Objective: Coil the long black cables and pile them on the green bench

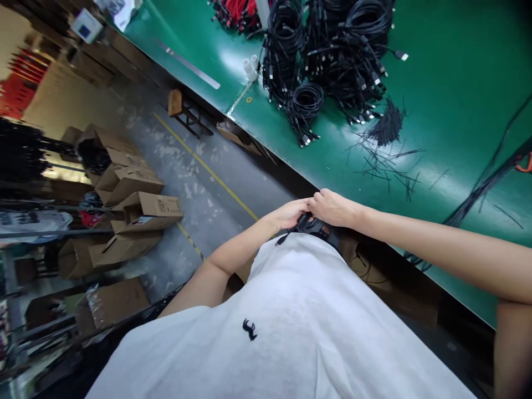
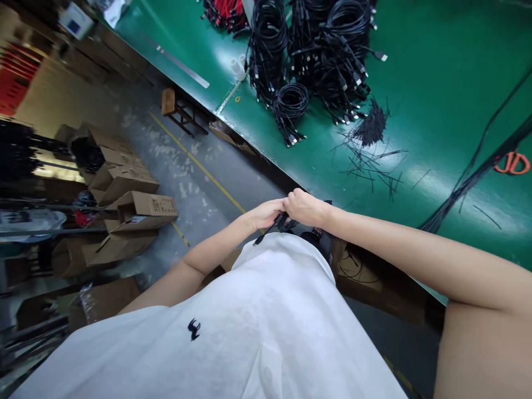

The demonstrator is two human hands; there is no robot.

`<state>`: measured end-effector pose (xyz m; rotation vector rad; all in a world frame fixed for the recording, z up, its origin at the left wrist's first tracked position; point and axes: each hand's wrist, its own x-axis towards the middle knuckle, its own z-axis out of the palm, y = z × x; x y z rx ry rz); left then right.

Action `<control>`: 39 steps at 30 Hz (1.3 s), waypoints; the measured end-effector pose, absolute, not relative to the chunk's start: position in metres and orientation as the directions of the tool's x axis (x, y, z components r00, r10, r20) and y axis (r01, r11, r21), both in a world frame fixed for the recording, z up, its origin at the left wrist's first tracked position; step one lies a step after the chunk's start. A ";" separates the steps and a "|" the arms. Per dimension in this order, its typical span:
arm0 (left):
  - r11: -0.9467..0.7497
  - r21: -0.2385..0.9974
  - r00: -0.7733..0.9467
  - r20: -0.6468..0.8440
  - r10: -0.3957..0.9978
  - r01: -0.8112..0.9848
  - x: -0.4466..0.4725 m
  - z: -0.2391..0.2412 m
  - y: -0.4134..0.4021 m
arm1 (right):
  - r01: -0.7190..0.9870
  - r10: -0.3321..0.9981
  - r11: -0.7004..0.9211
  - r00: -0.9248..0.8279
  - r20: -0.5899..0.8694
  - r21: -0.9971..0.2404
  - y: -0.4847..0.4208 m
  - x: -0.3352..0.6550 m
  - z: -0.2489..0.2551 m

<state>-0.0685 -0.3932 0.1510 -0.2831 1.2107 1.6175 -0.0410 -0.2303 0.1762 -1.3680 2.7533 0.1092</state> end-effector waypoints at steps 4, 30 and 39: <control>-0.126 0.614 -0.593 -0.657 0.464 -0.779 -0.069 0.145 -0.383 | -0.611 -0.614 0.788 -0.767 -0.186 -0.084 -0.231 -0.055 0.173; 0.612 0.771 -0.649 -0.376 0.661 0.178 -0.064 0.137 -0.383 | -0.386 -0.388 0.921 -0.903 -0.182 -0.050 -0.223 -0.063 0.156; 0.550 0.618 -0.545 -0.224 0.808 0.562 -0.099 0.140 -0.388 | -0.686 -0.689 0.724 -0.725 -0.017 -0.070 -0.223 -0.031 0.151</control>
